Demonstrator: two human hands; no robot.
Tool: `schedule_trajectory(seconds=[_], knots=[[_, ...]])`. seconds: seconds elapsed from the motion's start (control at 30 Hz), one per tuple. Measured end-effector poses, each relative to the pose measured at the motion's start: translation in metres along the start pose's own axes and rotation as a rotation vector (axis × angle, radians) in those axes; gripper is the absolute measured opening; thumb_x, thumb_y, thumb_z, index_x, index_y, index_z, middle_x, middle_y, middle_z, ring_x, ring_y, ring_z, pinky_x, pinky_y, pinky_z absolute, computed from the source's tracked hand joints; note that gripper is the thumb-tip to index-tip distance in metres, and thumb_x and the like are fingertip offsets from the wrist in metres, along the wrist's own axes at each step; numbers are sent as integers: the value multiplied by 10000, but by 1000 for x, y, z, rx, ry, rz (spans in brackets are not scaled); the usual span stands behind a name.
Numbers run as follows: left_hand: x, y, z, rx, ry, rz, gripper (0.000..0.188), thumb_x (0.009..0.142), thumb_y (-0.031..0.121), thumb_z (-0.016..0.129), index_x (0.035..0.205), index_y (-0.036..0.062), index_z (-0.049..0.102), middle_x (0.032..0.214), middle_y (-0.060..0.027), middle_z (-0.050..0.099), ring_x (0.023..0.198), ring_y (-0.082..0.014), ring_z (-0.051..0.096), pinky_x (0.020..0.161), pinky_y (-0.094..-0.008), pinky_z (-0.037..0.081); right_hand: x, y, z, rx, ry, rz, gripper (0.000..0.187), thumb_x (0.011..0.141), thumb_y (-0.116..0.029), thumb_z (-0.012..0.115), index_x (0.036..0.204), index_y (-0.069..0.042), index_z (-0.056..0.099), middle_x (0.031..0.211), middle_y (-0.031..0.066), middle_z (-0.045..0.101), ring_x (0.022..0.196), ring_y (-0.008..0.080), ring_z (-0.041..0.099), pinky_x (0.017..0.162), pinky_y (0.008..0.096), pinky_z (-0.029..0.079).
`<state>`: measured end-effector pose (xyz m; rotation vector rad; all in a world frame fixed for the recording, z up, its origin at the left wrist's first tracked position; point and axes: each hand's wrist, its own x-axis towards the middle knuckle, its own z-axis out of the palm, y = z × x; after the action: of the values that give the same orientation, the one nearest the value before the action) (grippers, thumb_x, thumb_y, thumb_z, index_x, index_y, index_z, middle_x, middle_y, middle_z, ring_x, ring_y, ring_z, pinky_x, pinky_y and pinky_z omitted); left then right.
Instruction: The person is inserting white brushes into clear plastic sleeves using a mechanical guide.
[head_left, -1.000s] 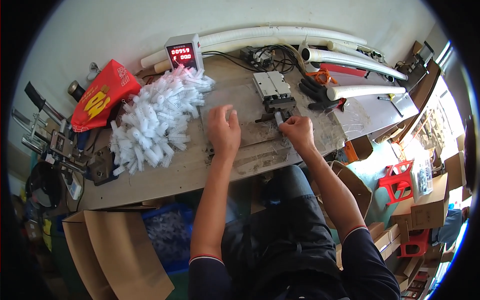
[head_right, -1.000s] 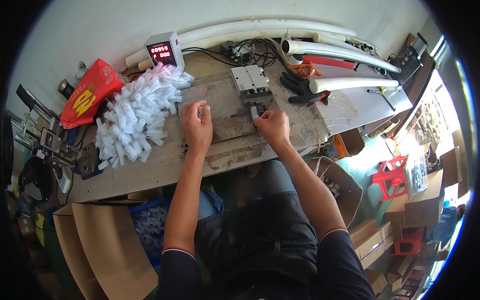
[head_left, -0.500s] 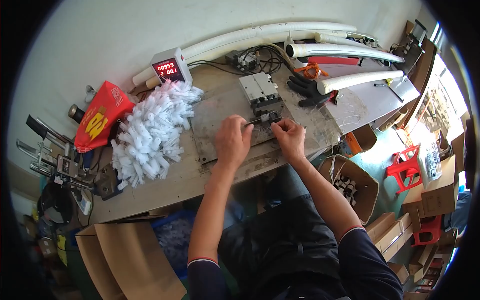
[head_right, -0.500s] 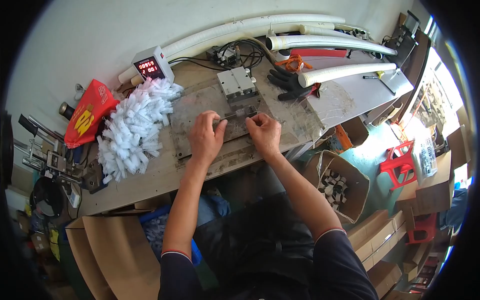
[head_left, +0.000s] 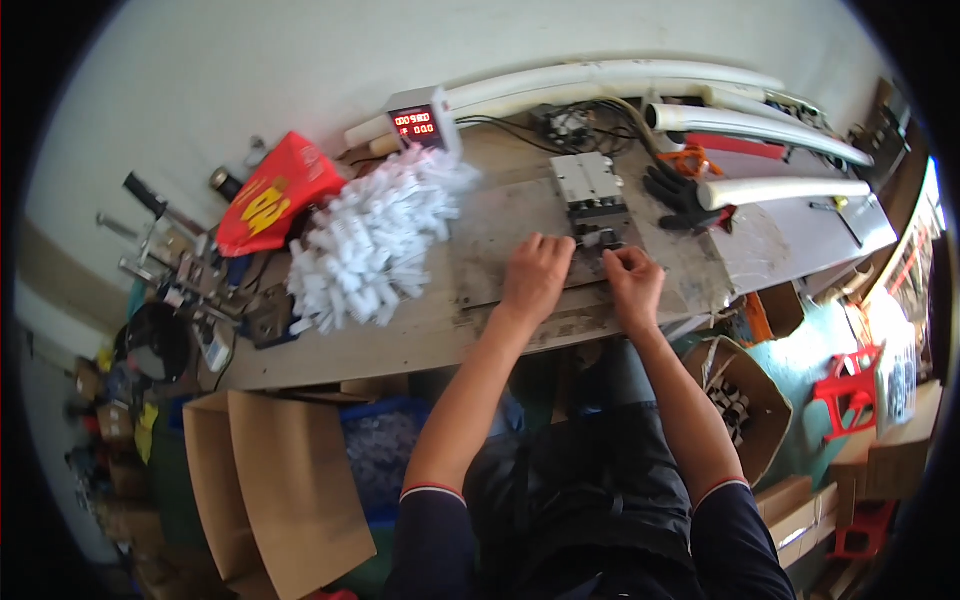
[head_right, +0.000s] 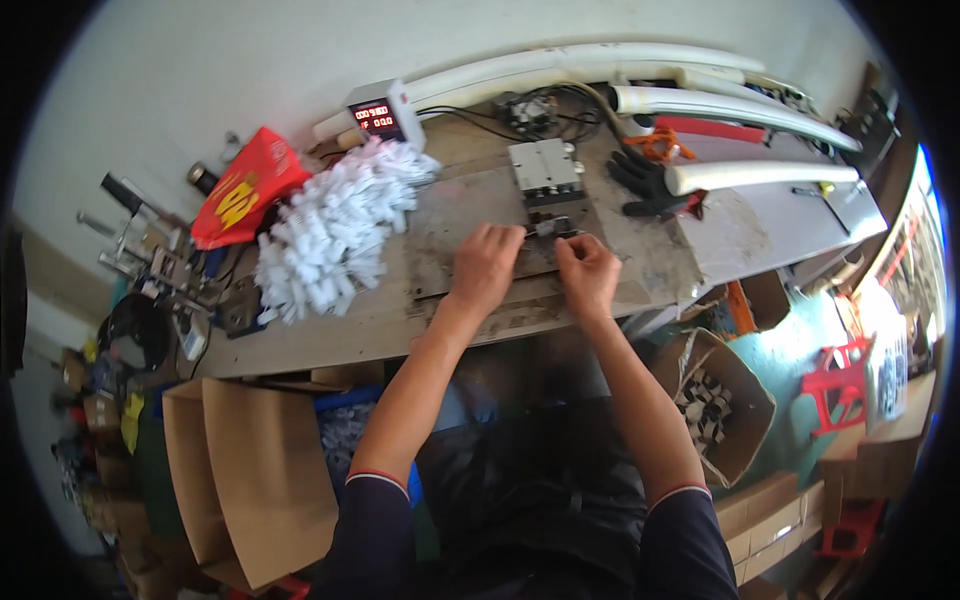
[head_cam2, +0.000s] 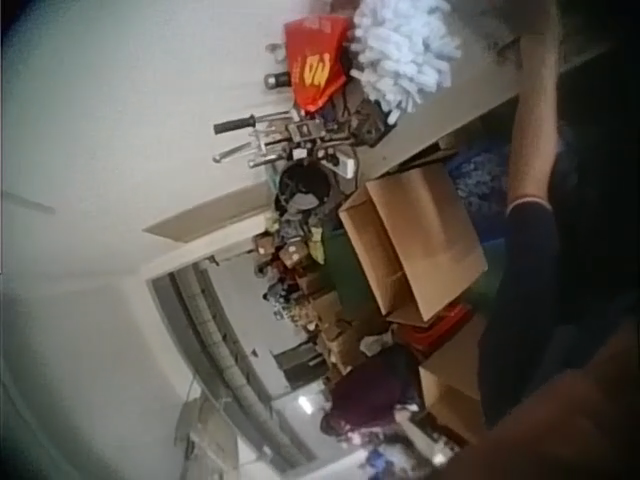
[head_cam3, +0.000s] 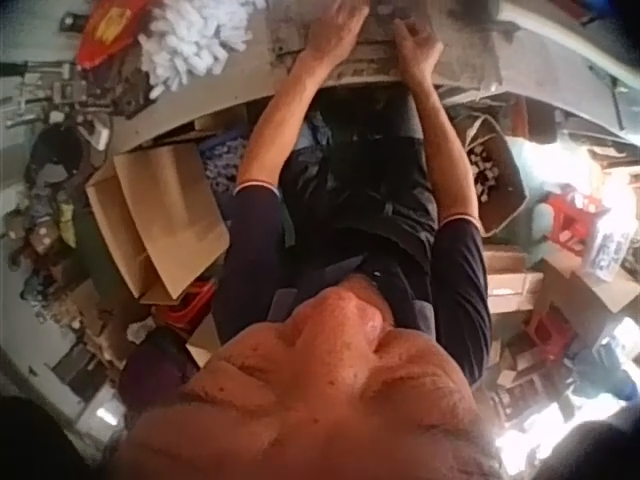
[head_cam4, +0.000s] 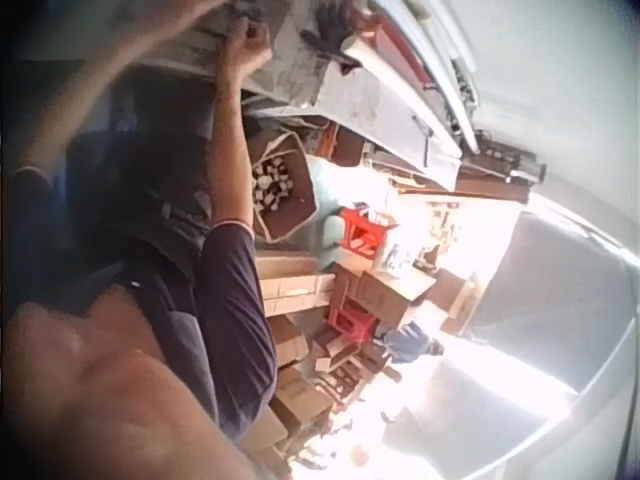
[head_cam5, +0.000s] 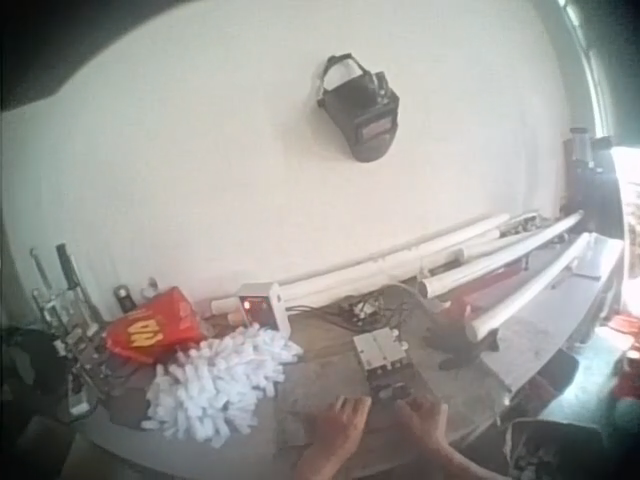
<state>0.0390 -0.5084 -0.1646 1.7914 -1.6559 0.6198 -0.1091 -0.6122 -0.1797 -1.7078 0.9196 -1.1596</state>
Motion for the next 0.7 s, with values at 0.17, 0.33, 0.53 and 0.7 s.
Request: schedule_trajectory(seconds=[0.17, 0.33, 0.53, 0.7], knots=[[-31, -15, -38, 100, 69, -81, 154, 890, 49, 662, 1039, 79, 643, 916, -108, 658, 874, -332, 635, 752, -433, 520, -9, -12, 2, -19, -63, -17, 207, 886, -179, 740, 866, 26, 725, 707, 86, 702, 670, 98, 624, 659, 302, 505], [-77, -37, -99, 132, 306, -466, 161, 912, 33, 676, 1066, 74, 655, 988, -115, 682, 932, -346, 649, 807, -463, 523, -16, -17, 5, -55, -176, -286, 112, 885, -99, 742, 853, -1, 699, 734, 113, 689, 646, 188, 668, 624, 312, 514], [-142, -75, -171, 419, 591, -548, 139, 966, 84, 664, 1097, 39, 653, 1108, -134, 651, 1000, -324, 628, 830, -426, 526, -29, -33, 15, -98, -280, -637, 85, 855, -52, 746, 870, -38, 664, 798, 129, 685, 689, 332, 683, 622, 371, 540], [-184, -103, -180, 129, 767, -928, 119, 977, 93, 652, 1077, 29, 640, 1160, -112, 626, 1041, -285, 614, 865, -375, 516, -64, -79, 77, -77, -427, -767, 87, 831, -51, 736, 887, -56, 670, 818, 110, 667, 741, 318, 674, 651, 406, 548]])
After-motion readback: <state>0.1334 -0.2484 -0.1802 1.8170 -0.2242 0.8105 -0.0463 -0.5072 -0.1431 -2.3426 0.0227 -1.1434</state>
